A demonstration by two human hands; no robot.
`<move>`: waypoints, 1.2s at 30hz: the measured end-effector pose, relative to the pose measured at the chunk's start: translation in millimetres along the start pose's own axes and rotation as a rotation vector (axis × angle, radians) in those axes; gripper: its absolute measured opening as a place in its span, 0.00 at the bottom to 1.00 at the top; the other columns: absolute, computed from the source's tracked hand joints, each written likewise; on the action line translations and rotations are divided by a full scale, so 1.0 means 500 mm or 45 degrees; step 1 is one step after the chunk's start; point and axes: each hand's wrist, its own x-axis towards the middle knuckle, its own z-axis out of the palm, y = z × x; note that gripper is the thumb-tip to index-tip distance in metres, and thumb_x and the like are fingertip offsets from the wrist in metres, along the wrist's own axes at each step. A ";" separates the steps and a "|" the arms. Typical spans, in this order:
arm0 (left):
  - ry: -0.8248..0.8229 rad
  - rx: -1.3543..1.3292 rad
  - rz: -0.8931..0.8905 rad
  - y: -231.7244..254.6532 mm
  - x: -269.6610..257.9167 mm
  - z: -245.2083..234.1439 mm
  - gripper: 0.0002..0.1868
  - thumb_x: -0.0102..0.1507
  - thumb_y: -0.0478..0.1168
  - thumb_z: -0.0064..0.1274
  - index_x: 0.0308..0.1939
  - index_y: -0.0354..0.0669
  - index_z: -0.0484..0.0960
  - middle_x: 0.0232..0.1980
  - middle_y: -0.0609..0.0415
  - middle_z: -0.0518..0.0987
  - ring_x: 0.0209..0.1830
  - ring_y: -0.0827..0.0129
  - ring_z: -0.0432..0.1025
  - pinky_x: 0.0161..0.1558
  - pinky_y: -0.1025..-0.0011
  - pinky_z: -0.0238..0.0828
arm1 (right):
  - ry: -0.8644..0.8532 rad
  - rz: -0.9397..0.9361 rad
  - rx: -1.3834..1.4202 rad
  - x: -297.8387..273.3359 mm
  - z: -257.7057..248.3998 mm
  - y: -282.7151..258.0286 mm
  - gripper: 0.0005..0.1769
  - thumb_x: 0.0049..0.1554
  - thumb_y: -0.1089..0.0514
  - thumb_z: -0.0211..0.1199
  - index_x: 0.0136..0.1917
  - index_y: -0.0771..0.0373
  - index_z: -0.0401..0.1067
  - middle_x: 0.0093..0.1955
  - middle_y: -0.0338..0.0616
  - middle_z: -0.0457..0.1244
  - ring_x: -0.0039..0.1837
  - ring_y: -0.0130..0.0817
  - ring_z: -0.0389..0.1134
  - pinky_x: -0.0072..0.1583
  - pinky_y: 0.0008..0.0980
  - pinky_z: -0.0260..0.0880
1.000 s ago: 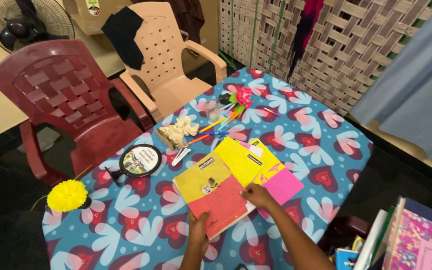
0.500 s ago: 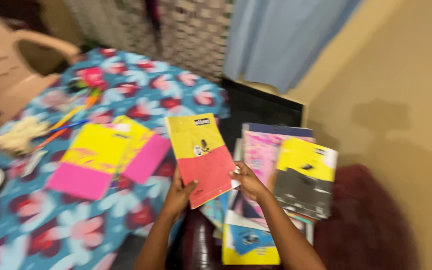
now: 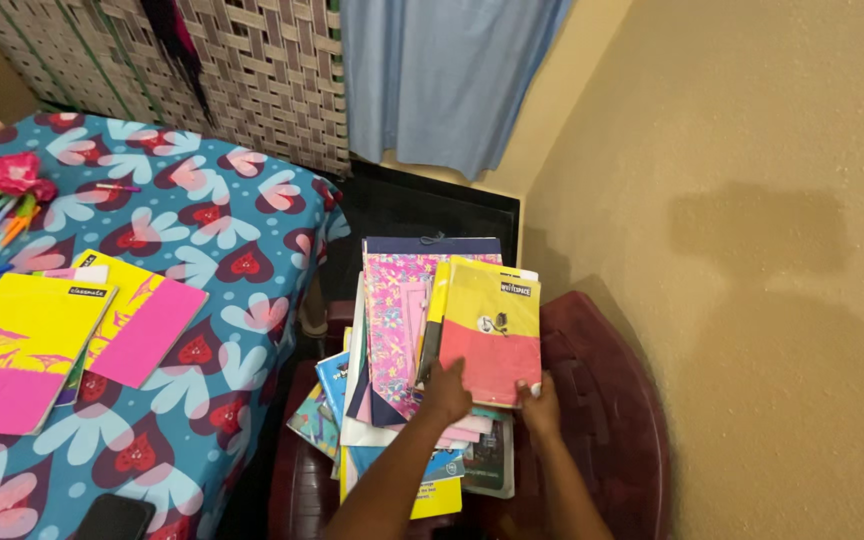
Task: The person organizes a cluttered table by sorting books, notebooks, and stationery items. They pick up various books and notebooks, stack them on a nearby chair, and then gather pens and other small items from the table, placing them on a chair.
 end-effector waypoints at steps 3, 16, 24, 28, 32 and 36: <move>-0.236 0.609 0.118 -0.019 -0.023 0.030 0.27 0.64 0.38 0.53 0.69 0.45 0.72 0.82 0.29 0.39 0.78 0.28 0.48 0.74 0.51 0.54 | -0.009 -0.080 -0.473 -0.012 0.014 -0.013 0.40 0.52 0.54 0.70 0.72 0.65 0.58 0.65 0.61 0.62 0.64 0.56 0.66 0.64 0.50 0.67; 0.002 0.364 0.201 -0.117 -0.137 -0.227 0.29 0.59 0.32 0.51 0.66 0.49 0.75 0.82 0.37 0.48 0.78 0.38 0.51 0.69 0.45 0.57 | -0.100 -0.649 -0.978 -0.070 0.303 -0.226 0.45 0.50 0.56 0.68 0.78 0.52 0.55 0.81 0.61 0.45 0.78 0.66 0.47 0.70 0.63 0.56; 0.802 0.293 -0.074 -0.492 -0.224 -0.569 0.26 0.58 0.33 0.52 0.62 0.46 0.79 0.73 0.34 0.64 0.73 0.39 0.59 0.72 0.49 0.58 | -0.533 -1.237 -0.726 -0.199 0.793 -0.365 0.36 0.47 0.58 0.69 0.68 0.58 0.66 0.75 0.64 0.51 0.73 0.67 0.54 0.71 0.55 0.58; 0.968 0.303 -0.374 -0.695 -0.308 -0.744 0.27 0.56 0.35 0.53 0.62 0.47 0.78 0.73 0.35 0.63 0.73 0.40 0.58 0.69 0.49 0.57 | -0.936 -1.129 -0.479 -0.327 1.036 -0.402 0.31 0.50 0.61 0.65 0.68 0.60 0.67 0.77 0.64 0.51 0.70 0.61 0.59 0.69 0.50 0.63; 1.080 0.385 -0.572 -0.864 -0.371 -0.901 0.32 0.57 0.37 0.54 0.67 0.48 0.72 0.74 0.35 0.61 0.74 0.40 0.57 0.69 0.48 0.57 | -1.103 -1.099 -0.295 -0.446 1.218 -0.433 0.29 0.53 0.62 0.66 0.68 0.64 0.67 0.74 0.67 0.52 0.72 0.63 0.56 0.69 0.51 0.62; 1.142 0.362 -0.724 -0.998 -0.399 -1.015 0.41 0.56 0.41 0.59 0.73 0.45 0.62 0.74 0.31 0.59 0.73 0.39 0.57 0.67 0.50 0.61 | -1.205 -0.741 -0.457 -0.501 1.328 -0.454 0.31 0.55 0.58 0.63 0.72 0.59 0.63 0.77 0.62 0.50 0.64 0.57 0.64 0.68 0.47 0.65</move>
